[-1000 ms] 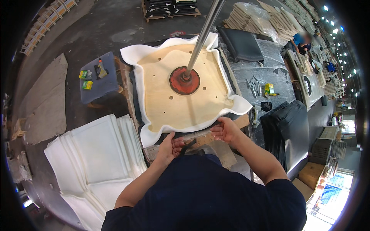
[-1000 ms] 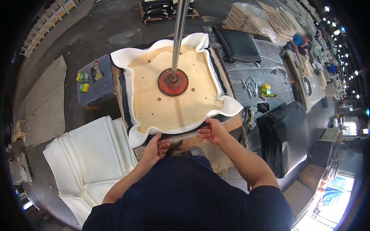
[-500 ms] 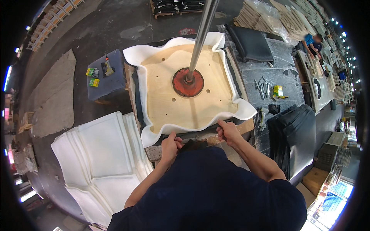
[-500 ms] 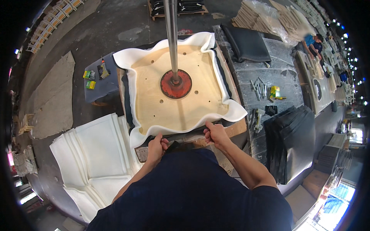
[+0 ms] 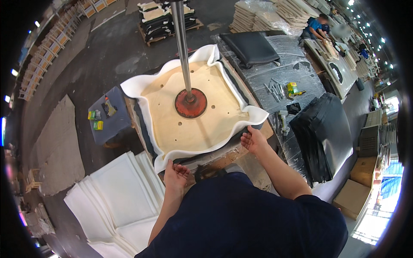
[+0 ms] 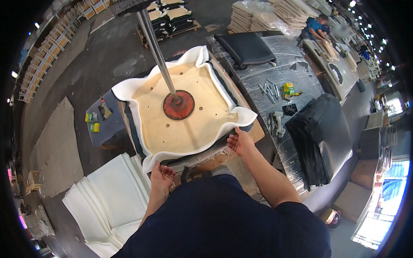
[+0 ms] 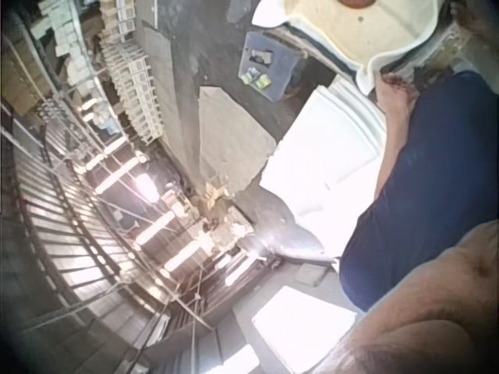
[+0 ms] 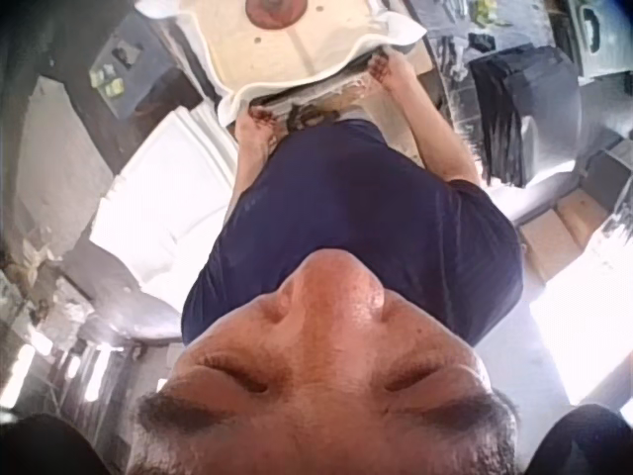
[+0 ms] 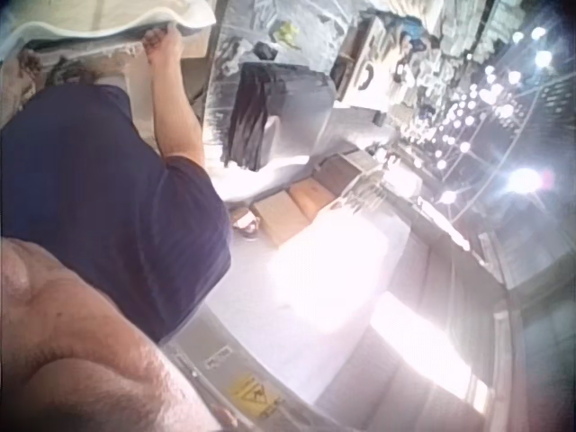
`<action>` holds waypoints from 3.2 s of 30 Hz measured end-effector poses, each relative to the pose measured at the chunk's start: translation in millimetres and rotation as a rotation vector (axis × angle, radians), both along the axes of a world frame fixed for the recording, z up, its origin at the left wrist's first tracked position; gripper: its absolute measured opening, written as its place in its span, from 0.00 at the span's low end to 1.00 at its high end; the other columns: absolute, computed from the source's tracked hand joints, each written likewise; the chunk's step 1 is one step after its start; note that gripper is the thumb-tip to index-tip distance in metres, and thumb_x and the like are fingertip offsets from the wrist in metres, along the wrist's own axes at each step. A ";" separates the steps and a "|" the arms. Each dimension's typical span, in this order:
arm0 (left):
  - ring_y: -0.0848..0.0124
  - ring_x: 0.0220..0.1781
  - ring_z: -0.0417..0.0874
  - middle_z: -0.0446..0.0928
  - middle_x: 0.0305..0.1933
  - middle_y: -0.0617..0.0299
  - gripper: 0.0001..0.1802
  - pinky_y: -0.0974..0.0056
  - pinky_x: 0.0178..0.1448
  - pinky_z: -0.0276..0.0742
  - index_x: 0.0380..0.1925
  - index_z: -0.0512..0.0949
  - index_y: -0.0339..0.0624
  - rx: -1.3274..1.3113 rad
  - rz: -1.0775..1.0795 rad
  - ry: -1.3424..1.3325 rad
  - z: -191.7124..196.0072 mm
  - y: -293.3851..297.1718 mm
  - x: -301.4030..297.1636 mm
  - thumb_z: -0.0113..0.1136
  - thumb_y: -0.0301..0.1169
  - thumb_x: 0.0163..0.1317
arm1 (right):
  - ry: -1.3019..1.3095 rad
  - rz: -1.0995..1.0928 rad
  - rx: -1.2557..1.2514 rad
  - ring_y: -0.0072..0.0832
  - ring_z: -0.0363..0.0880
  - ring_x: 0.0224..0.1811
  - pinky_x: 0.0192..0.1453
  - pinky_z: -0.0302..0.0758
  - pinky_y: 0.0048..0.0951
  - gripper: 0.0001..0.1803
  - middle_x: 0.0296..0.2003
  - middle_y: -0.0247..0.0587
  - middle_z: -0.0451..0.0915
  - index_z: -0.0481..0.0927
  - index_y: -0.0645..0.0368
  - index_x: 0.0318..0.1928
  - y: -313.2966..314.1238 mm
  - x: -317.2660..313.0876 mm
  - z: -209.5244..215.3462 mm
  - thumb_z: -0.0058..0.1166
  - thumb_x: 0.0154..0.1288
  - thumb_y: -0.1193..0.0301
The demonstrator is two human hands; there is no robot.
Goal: The person staples white fabric and black leather onto a chair seat base using a pneumatic staple gun. They flip the seat to inspect the finish, then place a protective sheet over the base and continue stapling the fabric edges.
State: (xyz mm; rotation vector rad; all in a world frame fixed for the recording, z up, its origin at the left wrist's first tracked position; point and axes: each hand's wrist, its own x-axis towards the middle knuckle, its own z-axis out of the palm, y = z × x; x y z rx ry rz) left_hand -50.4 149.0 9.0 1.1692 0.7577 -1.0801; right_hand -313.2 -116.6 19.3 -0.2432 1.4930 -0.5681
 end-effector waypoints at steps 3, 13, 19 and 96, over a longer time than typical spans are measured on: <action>0.60 0.28 0.83 0.77 0.21 0.64 0.18 0.49 0.41 0.86 0.35 0.81 0.42 -0.008 -0.004 -0.126 -6.2 -2.8 7.1 0.63 0.43 0.81 | 0.036 -0.014 -0.102 0.33 0.86 0.28 0.32 0.86 0.42 0.14 0.33 0.41 0.86 0.84 0.60 0.51 0.3 5.1 0.8 0.64 0.81 0.61; 0.72 0.35 0.87 0.86 0.31 0.58 0.18 0.64 0.44 0.83 0.46 0.85 0.36 -0.029 -0.329 -0.932 31.9 13.4 18.5 0.55 0.40 0.88 | -0.005 0.157 -0.518 0.27 0.82 0.22 0.28 0.80 0.31 0.22 0.26 0.38 0.83 0.87 0.65 0.42 10.4 -25.0 10.9 0.62 0.85 0.56; 0.48 0.71 0.83 0.83 0.66 0.41 0.23 0.42 0.75 0.77 0.63 0.84 0.41 -0.401 -1.368 -1.824 49.0 -58.2 -70.2 0.69 0.43 0.77 | 0.143 0.034 -0.589 0.25 0.83 0.24 0.29 0.79 0.29 0.25 0.27 0.37 0.83 0.88 0.63 0.47 -25.3 -133.7 -14.0 0.60 0.85 0.50; 0.49 0.55 0.87 0.75 0.75 0.63 0.32 0.38 0.63 0.84 0.85 0.62 0.57 -0.344 -0.844 0.212 -2.3 -454.4 -296.4 0.51 0.28 0.85 | 0.922 0.654 -0.703 0.53 0.90 0.50 0.54 0.84 0.53 0.16 0.47 0.50 0.90 0.85 0.55 0.53 -436.9 -216.7 -241.6 0.73 0.70 0.65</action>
